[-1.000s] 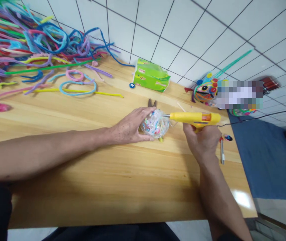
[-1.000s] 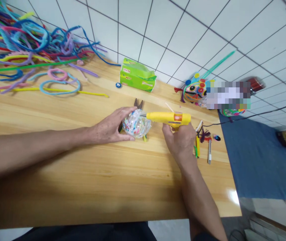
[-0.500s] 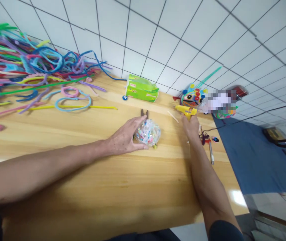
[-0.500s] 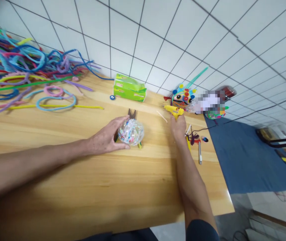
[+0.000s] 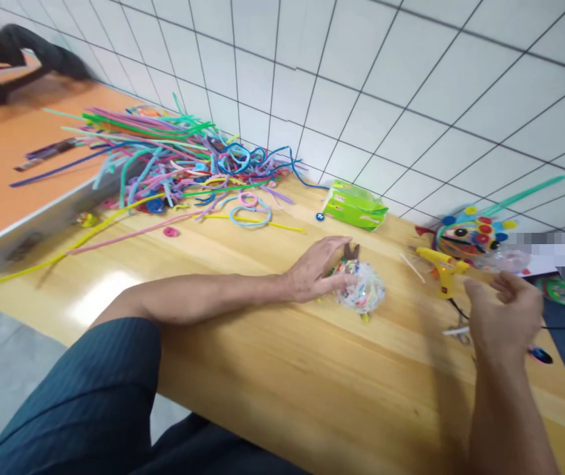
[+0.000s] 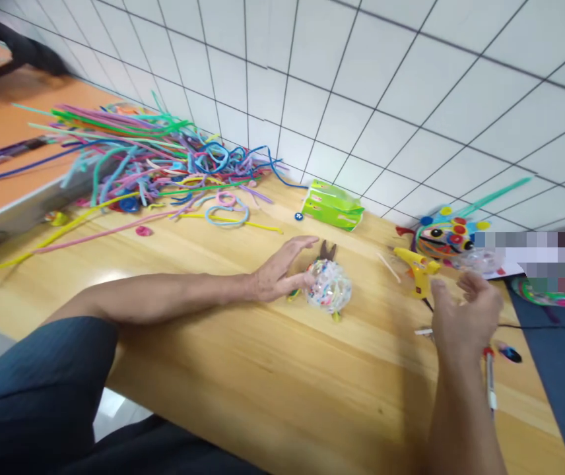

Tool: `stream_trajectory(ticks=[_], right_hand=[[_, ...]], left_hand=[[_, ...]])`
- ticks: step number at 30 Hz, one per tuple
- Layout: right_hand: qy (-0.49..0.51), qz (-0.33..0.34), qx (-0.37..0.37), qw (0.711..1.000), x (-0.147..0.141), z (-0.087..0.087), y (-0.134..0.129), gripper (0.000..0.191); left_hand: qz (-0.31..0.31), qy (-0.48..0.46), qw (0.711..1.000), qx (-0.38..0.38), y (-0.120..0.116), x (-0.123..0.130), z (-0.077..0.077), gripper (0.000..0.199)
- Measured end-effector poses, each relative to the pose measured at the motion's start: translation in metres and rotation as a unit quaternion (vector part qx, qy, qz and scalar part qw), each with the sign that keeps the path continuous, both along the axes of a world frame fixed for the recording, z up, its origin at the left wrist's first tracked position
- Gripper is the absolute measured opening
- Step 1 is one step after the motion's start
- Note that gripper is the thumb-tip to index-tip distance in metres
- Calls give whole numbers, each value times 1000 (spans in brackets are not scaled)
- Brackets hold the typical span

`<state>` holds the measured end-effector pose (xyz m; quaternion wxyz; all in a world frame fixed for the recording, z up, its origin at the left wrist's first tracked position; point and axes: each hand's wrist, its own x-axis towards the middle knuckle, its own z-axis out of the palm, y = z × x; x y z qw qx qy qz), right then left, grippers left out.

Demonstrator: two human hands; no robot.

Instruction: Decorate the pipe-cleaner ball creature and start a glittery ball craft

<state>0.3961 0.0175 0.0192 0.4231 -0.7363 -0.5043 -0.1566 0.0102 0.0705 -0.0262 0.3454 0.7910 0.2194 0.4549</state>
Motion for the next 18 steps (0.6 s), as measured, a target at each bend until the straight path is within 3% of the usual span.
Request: stream_trajectory(ticks=[1,3,4,9,14,18], right_hand=[[25,-19,-10,999,-12,7,-9,58],[35,9,-45,998,-41,20,-28,47],[19,15,-26,999,-55,26,-38,42],[-89,166,12,982,-115,26,-89,26],[-172,353,13,920,-148,6,-110,29],[-202,418,5,886,-161,-1,-109,20]], left_hand=[[20,-6,1000,-2,0,-1,3,72],[47,-4,999,-8,1,-2,8,64],[53,3,999,-7,2,-4,11,61],[48,68,996,17,5,-32,21,47],[101,133,986,25,9,-107,26,32],[270,209,940,-12,20,-184,44,32]])
